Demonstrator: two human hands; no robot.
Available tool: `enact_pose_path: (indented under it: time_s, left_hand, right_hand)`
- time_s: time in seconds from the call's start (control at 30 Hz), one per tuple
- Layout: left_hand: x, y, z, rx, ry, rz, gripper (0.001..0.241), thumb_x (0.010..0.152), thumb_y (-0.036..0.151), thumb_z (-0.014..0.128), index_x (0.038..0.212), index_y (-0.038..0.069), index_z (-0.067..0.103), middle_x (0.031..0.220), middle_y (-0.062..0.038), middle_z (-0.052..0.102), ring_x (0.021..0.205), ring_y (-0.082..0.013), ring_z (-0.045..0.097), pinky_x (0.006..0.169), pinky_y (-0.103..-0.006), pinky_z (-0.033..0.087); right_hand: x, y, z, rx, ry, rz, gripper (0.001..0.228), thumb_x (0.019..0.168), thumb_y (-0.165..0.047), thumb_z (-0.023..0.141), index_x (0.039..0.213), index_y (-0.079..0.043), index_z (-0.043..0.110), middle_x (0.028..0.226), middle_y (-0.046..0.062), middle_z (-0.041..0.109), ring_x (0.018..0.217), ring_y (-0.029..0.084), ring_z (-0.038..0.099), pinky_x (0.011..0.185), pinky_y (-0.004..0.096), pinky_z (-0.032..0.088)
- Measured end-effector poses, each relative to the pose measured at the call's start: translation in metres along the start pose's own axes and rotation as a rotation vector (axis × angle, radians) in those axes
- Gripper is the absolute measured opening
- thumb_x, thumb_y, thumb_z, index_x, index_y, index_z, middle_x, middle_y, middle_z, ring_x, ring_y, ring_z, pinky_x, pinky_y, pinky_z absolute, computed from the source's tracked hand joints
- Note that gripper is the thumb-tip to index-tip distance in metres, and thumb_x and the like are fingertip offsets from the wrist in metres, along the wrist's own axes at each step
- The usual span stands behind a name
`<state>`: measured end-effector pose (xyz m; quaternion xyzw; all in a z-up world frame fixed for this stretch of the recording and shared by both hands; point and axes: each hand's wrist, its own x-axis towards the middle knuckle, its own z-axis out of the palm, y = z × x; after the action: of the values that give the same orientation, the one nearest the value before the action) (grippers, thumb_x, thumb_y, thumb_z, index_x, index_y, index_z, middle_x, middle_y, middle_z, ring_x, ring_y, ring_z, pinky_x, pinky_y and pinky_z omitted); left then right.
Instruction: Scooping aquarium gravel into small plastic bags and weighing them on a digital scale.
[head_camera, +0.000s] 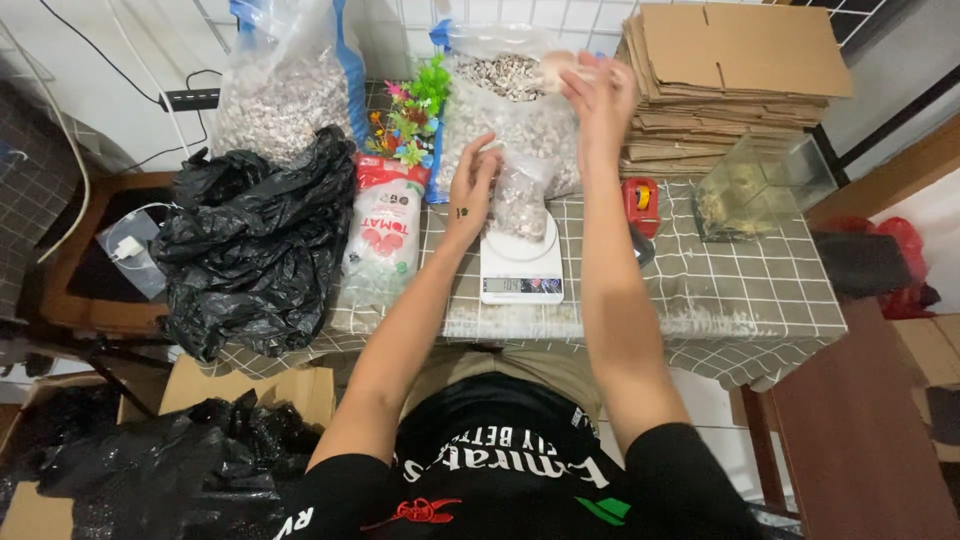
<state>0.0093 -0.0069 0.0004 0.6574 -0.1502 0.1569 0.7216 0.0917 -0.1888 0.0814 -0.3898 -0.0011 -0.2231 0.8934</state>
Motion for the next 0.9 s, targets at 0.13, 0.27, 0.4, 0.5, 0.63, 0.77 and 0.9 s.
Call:
enact_pose_path:
  time_s: [0.13,0.27,0.4,0.5,0.63,0.77,0.9]
  left_hand:
    - [0.002,0.004,-0.002,0.137,0.149,0.084,0.032,0.108,0.027,0.048,0.133,0.009,0.058,0.105,-0.005,0.068,0.088,-0.0145,0.068,0.078,-0.0254,0.054]
    - [0.005,-0.003,-0.007,0.06,0.21,0.106,0.03,0.108,0.029,0.047,0.116,0.008,0.066,0.091,-0.003,0.067,0.08,-0.0134,0.066,0.075,-0.028,0.057]
    - [0.001,0.003,-0.008,0.038,0.192,0.112,0.027,0.108,0.026,0.047,0.106,0.009,0.068,0.082,0.001,0.062,0.072,-0.0111,0.059,0.07,-0.0266,0.049]
    - [-0.004,0.011,-0.008,0.046,0.176,0.112,0.028,0.107,0.027,0.046,0.104,0.009,0.067,0.075,0.0,0.06,0.065,-0.0117,0.056,0.062,-0.0273,0.045]
    - [-0.007,0.024,-0.009,0.218,0.166,0.139,0.025,0.107,0.026,0.046,0.105,0.014,0.068,0.071,0.003,0.056,0.058,-0.0089,0.047,0.056,-0.026,0.035]
    - [-0.01,0.019,-0.006,0.423,0.023,0.184,0.024,0.106,0.021,0.046,0.11,0.009,0.068,0.081,0.0,0.066,0.069,-0.0106,0.058,0.065,-0.0259,0.045]
    - [-0.019,0.025,-0.002,0.52,-0.059,0.261,0.031,0.106,0.031,0.046,0.112,0.007,0.066,0.096,-0.004,0.069,0.077,-0.0176,0.063,0.069,-0.032,0.045]
  right_hand:
    - [0.007,0.015,-0.001,-0.443,-0.289,-0.236,0.028,0.104,-0.028,0.057,0.119,-0.005,0.061,0.142,0.021,0.058,0.111,0.033,0.075,0.094,0.036,0.069]
    - [-0.016,0.02,-0.024,-0.363,-0.235,-0.348,0.031,0.107,-0.029,0.054,0.12,-0.003,0.062,0.134,0.02,0.065,0.098,0.033,0.08,0.082,0.034,0.07]
    - [-0.035,0.024,-0.05,-0.27,-0.167,-0.333,0.03,0.108,-0.025,0.049,0.119,0.0,0.06,0.132,0.024,0.067,0.088,0.03,0.079,0.066,0.027,0.063]
    - [-0.033,0.025,-0.064,-0.053,-0.186,-0.231,0.034,0.108,-0.028,0.047,0.125,0.0,0.055,0.137,0.03,0.064,0.08,0.025,0.075,0.069,0.029,0.055]
    - [-0.029,0.024,-0.066,0.034,-0.105,-0.131,0.029,0.104,-0.032,0.05,0.112,-0.005,0.054,0.132,0.033,0.066,0.067,0.018,0.065,0.065,0.028,0.054]
    - [-0.02,0.033,-0.08,0.067,-0.067,-0.133,0.022,0.102,-0.034,0.053,0.101,-0.012,0.051,0.111,0.028,0.075,0.054,0.015,0.056,0.051,0.024,0.04]
    - [-0.022,0.033,-0.082,0.046,-0.071,-0.119,0.028,0.101,-0.038,0.053,0.102,-0.01,0.052,0.101,0.025,0.076,0.05,0.012,0.049,0.047,0.021,0.037]
